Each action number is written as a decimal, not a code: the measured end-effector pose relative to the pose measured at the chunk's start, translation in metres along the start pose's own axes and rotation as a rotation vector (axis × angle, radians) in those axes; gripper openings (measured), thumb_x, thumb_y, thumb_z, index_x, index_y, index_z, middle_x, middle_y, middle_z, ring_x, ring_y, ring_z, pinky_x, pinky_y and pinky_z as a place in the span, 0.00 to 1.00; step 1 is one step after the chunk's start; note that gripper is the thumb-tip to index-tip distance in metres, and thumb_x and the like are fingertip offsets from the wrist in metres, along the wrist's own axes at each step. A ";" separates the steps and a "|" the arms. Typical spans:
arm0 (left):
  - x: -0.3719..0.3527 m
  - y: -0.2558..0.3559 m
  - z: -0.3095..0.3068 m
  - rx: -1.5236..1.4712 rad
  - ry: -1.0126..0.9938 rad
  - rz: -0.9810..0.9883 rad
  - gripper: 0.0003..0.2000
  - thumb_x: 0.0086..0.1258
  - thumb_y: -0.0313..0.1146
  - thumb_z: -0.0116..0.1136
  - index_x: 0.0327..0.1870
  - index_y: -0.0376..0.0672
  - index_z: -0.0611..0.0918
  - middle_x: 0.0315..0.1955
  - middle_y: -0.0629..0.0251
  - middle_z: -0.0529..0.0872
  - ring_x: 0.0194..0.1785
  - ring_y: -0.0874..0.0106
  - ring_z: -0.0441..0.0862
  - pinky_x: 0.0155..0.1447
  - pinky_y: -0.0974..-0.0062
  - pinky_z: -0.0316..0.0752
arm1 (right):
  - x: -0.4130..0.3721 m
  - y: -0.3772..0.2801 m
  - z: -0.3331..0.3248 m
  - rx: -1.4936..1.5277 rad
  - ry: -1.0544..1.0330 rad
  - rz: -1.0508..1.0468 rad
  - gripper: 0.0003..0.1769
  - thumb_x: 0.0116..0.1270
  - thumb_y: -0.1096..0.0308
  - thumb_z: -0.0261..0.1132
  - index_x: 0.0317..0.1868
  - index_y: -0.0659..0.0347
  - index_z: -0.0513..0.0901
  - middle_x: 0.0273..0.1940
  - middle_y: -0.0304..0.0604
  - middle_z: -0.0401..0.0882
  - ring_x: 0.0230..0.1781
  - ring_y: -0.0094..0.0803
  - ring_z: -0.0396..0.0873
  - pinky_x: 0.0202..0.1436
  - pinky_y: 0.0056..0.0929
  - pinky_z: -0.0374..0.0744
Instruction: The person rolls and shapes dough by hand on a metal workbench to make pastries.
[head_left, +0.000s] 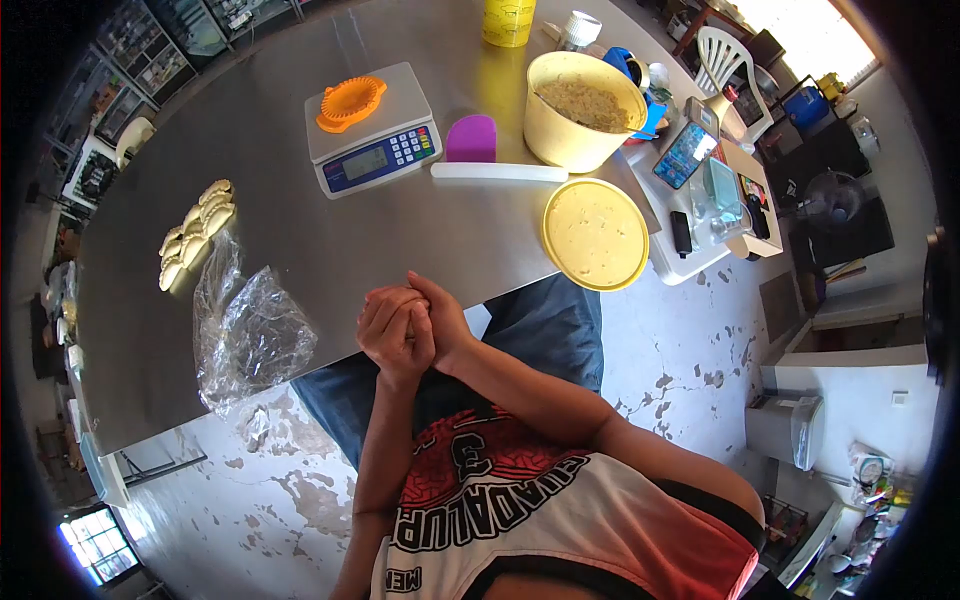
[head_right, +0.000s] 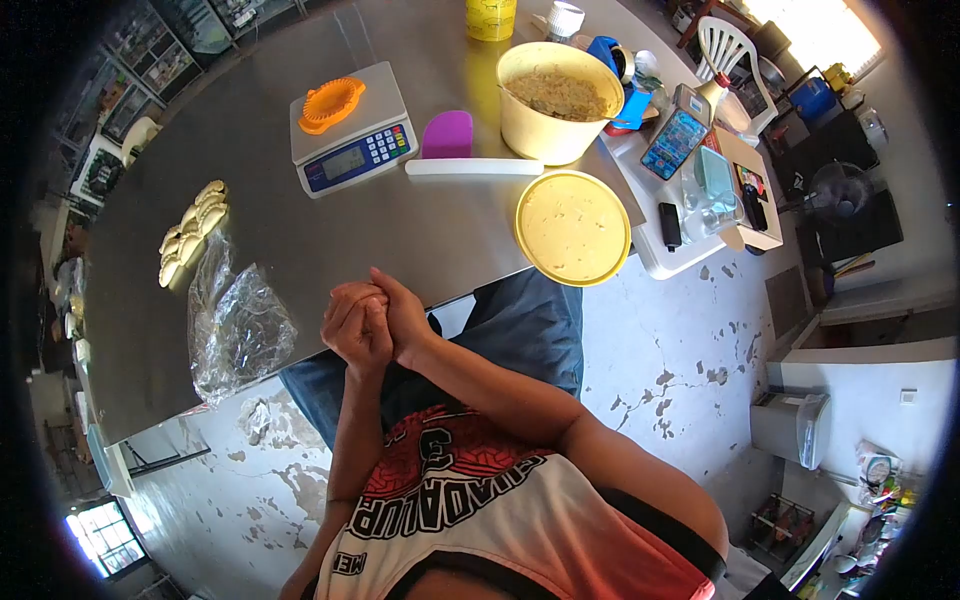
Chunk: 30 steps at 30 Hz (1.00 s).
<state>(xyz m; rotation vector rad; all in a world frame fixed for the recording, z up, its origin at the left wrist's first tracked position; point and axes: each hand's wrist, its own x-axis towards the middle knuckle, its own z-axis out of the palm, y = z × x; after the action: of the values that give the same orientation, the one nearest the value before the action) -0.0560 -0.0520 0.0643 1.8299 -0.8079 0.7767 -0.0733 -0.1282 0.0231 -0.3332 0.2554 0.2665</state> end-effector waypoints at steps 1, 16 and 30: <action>0.001 0.001 0.000 0.001 -0.002 0.010 0.06 0.62 0.25 0.58 0.26 0.37 0.84 0.30 0.62 0.88 0.34 0.64 0.86 0.39 0.68 0.80 | -0.002 0.000 0.003 0.002 -0.008 -0.002 0.31 0.82 0.47 0.45 0.54 0.67 0.82 0.43 0.42 0.82 0.45 0.28 0.82 0.53 0.26 0.82; 0.005 0.005 -0.001 -0.014 -0.063 0.007 0.07 0.64 0.26 0.56 0.28 0.35 0.83 0.30 0.56 0.87 0.36 0.59 0.87 0.43 0.64 0.81 | -0.015 -0.008 0.022 -0.033 0.066 -0.063 0.30 0.82 0.48 0.46 0.52 0.68 0.83 0.46 0.47 0.84 0.48 0.34 0.83 0.57 0.29 0.80; 0.008 0.013 -0.007 -0.092 -0.128 -0.060 0.06 0.66 0.30 0.59 0.34 0.40 0.87 0.35 0.60 0.89 0.42 0.58 0.88 0.58 0.54 0.79 | -0.024 -0.020 0.036 -0.037 -0.130 -0.120 0.33 0.81 0.46 0.44 0.52 0.71 0.81 0.45 0.52 0.84 0.47 0.40 0.83 0.59 0.33 0.80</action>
<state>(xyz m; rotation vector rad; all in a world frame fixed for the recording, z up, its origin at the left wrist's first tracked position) -0.0633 -0.0516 0.0795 1.8262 -0.8523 0.5797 -0.0822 -0.1392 0.0689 -0.3653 0.1015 0.1736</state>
